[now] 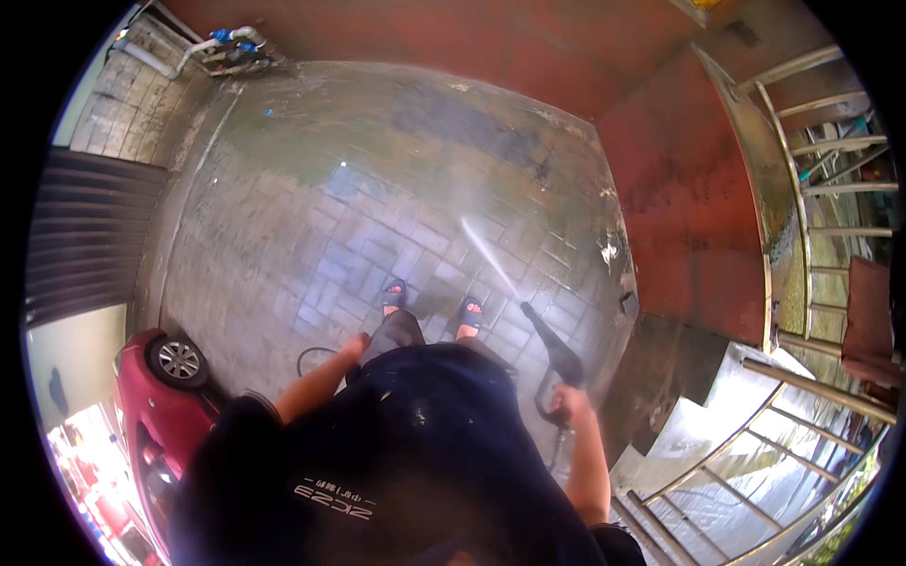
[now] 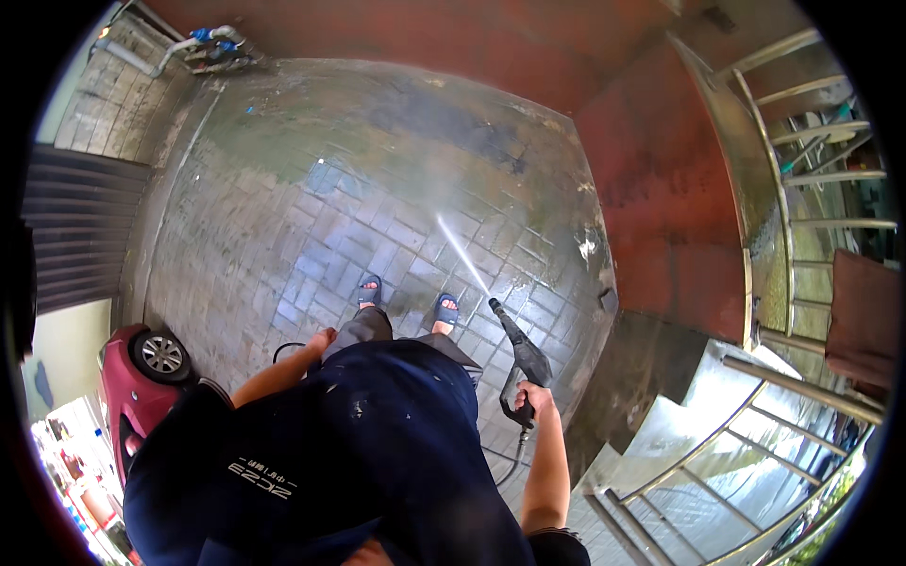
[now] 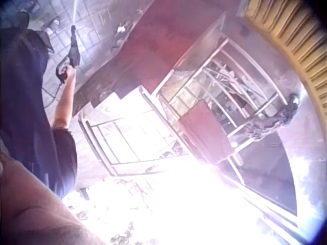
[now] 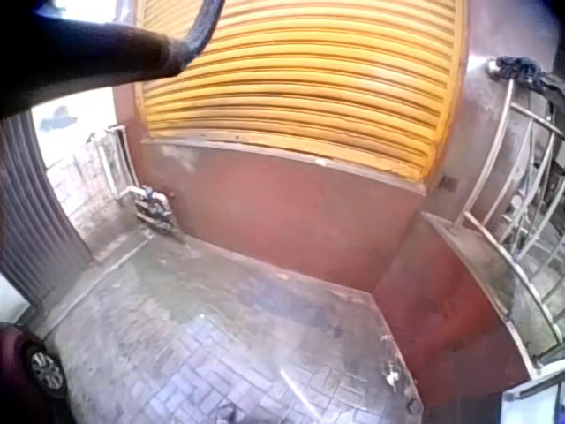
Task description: The person uses a high-pressure water sprayer to clean a tiled driveway. They systematically move the nozzle back and forth across the surface, removing dirt and grime from the tiles. The person is wearing sandals and moves around the area to cover different sections of the ground.
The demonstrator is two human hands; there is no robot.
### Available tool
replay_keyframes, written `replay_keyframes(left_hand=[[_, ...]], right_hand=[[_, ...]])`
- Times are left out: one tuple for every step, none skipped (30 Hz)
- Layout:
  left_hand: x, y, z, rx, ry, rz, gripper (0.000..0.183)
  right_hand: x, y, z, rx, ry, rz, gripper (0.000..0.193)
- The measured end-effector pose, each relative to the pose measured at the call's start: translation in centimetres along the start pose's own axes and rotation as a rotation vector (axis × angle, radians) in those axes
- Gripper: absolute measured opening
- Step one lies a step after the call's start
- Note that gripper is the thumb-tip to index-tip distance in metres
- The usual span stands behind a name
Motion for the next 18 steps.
replay_keyframes(left_hand=[[0.4,0.1,1.8,0.004,0.006,-0.058,0.039],[-0.8,-0.3,2.8,0.017,0.006,-0.113,0.039],[-1.7,-0.9,3.6,0.026,-0.016,-0.145,0.039],[-3.6,-1.8,3.6,0.036,-0.049,-0.174,0.040],[-4.8,-3.0,3.3,0.047,-0.111,-0.187,0.041],[-6.4,-4.1,3.0,0.028,-0.127,-0.207,0.042],[-9.2,-5.0,2.1,0.013,-0.141,-0.220,0.042],[-10.3,-5.7,1.8,0.007,-0.147,-0.236,0.043],[-11.3,-6.3,1.7,-0.001,-0.158,-0.253,0.043],[-12.2,-7.2,1.6,-0.013,-0.170,-0.278,0.044],[-11.6,-7.3,2.6,-0.022,-0.185,-0.267,0.044],[-10.9,-7.1,3.4,-0.033,-0.184,-0.247,0.044],[-9.9,-6.9,4.3,-0.046,-0.179,-0.226,0.043],[-7.7,-7.2,5.8,-0.069,-0.151,-0.217,0.042],[-6.5,-7.4,6.7,-0.087,-0.127,-0.201,0.040],[-8.4,-6.6,5.9,-0.069,-0.156,-0.188,0.040],[-12.0,-6.2,3.7,-0.043,-0.186,-0.168,0.040],[-13.1,-6.8,2.7,-0.035,-0.200,-0.188,0.041]], right_hand=[[1.3,0.6,-1.0,0.018,-0.011,-0.008,0.010],[2.4,1.2,-2.3,0.025,-0.020,-0.012,0.010],[3.5,1.7,-3.3,0.040,-0.025,-0.017,0.011],[4.8,1.7,-3.8,-0.008,-0.067,-0.052,0.011],[6.0,1.6,-4.2,-0.053,-0.112,-0.081,0.012],[7.1,1.2,-4.3,-0.097,-0.182,-0.103,0.012],[8.0,0.9,-4.4,-0.118,-0.222,-0.116,0.013],[8.9,0.5,-4.3,-0.126,-0.267,-0.125,0.014],[9.5,0.3,-4.3,-0.111,-0.287,-0.124,0.015],[10.1,-0.1,-3.9,-0.113,-0.329,-0.136,0.015],[10.7,-0.5,-3.4,-0.116,-0.371,-0.148,0.015],[10.9,-0.7,-2.7,-0.140,-0.428,-0.173,0.016],[10.9,-0.6,-2.0,-0.148,-0.436,-0.207,0.016],[10.8,-0.2,-0.9,-0.140,-0.450,-0.236,0.016],[10.9,0.1,0.0,-0.142,-0.460,-0.270,0.016],[10.9,0.0,-0.2,-0.179,-0.465,-0.279,0.017],[10.8,-0.7,-0.1,-0.201,-0.465,-0.248,0.018],[10.5,-1.6,0.7,-0.188,-0.479,-0.190,0.019]])
Point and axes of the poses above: each hand's wrist, its own y-axis towards the middle knuckle, its own z-axis out of the palm, x = y × z, the point moved 1 cm from there along y, towards the middle knuckle, and after that the axes turned 11 degrees about z, right-handed, at the moved point
